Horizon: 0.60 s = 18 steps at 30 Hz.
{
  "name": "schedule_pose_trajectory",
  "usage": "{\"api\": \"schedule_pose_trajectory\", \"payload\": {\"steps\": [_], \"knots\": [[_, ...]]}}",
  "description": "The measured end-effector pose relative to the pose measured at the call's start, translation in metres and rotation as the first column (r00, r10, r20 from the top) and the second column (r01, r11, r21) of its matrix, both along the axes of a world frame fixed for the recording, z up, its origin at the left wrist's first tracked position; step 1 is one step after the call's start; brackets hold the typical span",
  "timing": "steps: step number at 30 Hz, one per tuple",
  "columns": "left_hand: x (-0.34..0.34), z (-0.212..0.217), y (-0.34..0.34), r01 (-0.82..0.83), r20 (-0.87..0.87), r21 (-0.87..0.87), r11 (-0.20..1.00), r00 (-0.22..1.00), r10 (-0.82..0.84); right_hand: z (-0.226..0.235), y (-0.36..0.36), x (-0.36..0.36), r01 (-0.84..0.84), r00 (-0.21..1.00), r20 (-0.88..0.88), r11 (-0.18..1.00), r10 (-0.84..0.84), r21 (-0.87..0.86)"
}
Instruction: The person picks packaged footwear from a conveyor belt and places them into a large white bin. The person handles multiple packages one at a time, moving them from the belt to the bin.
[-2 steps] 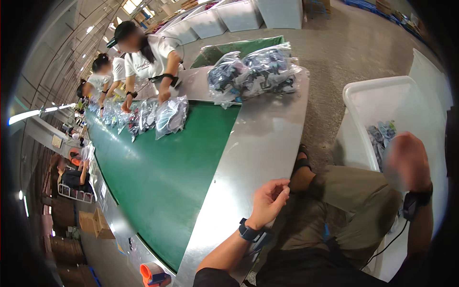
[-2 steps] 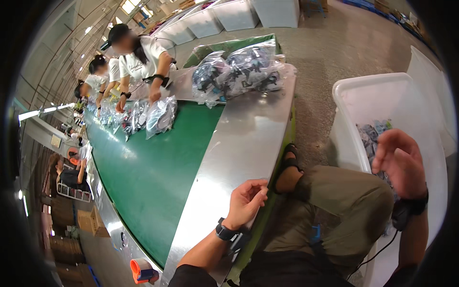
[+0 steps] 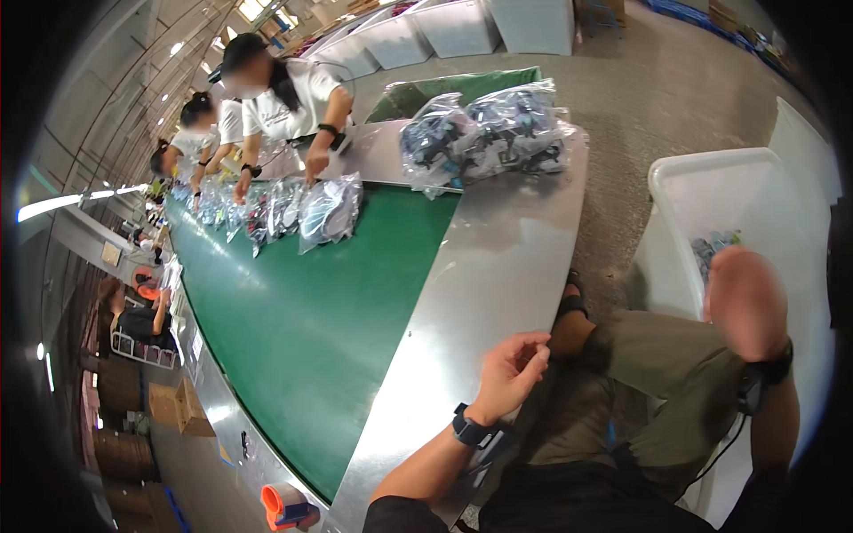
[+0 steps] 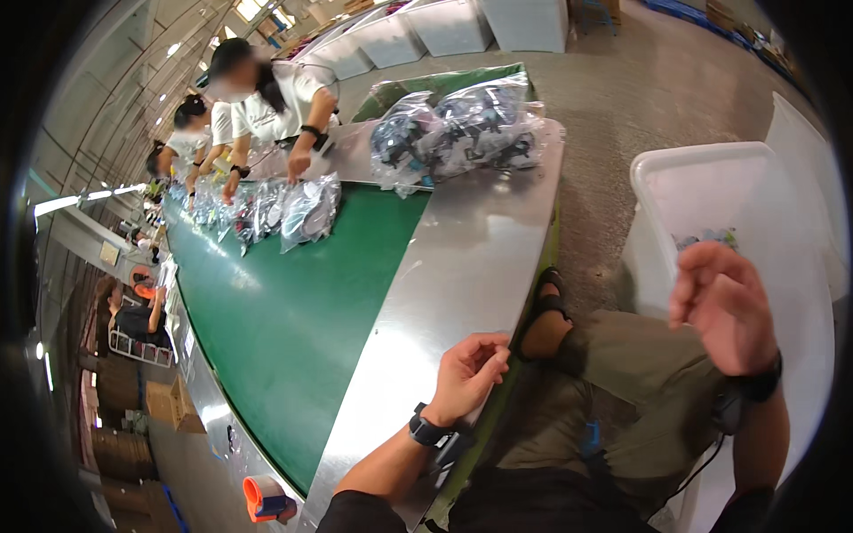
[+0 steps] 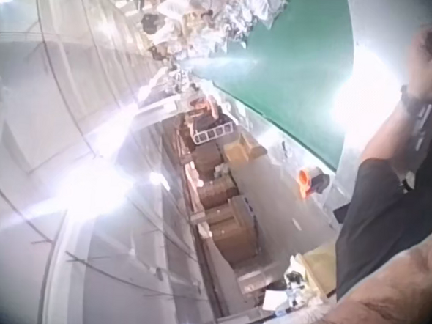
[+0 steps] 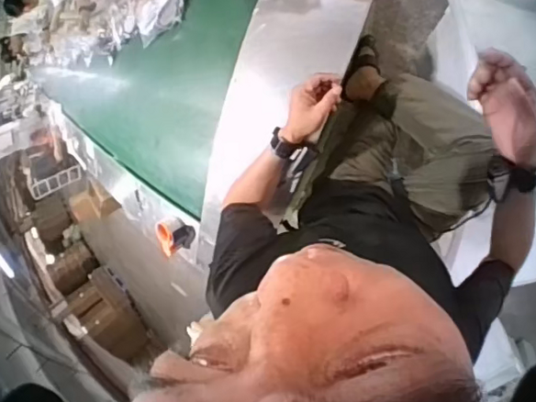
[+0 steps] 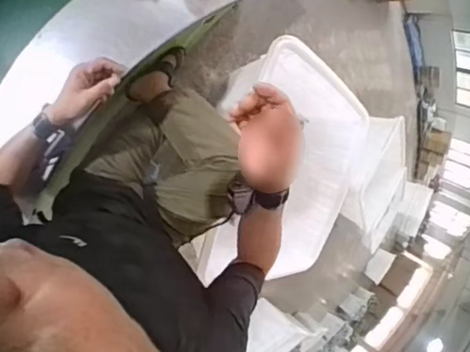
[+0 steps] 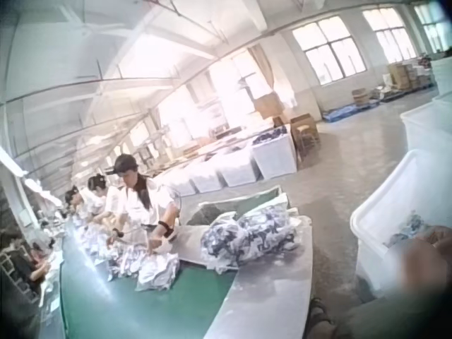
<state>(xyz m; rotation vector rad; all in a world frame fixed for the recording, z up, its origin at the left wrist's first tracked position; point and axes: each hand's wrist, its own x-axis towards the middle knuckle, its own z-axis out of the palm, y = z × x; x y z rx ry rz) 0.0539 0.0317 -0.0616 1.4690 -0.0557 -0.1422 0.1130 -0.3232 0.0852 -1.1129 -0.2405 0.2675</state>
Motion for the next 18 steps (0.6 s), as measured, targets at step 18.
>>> {"api": "schedule_pose_trajectory", "payload": {"steps": [18], "knots": [[0.001,-0.002,0.003,0.075,0.097,0.045,0.996,0.992,-0.079,-0.124,0.095,0.042,0.063,0.877,-0.479,0.984,0.026,0.169]]}}
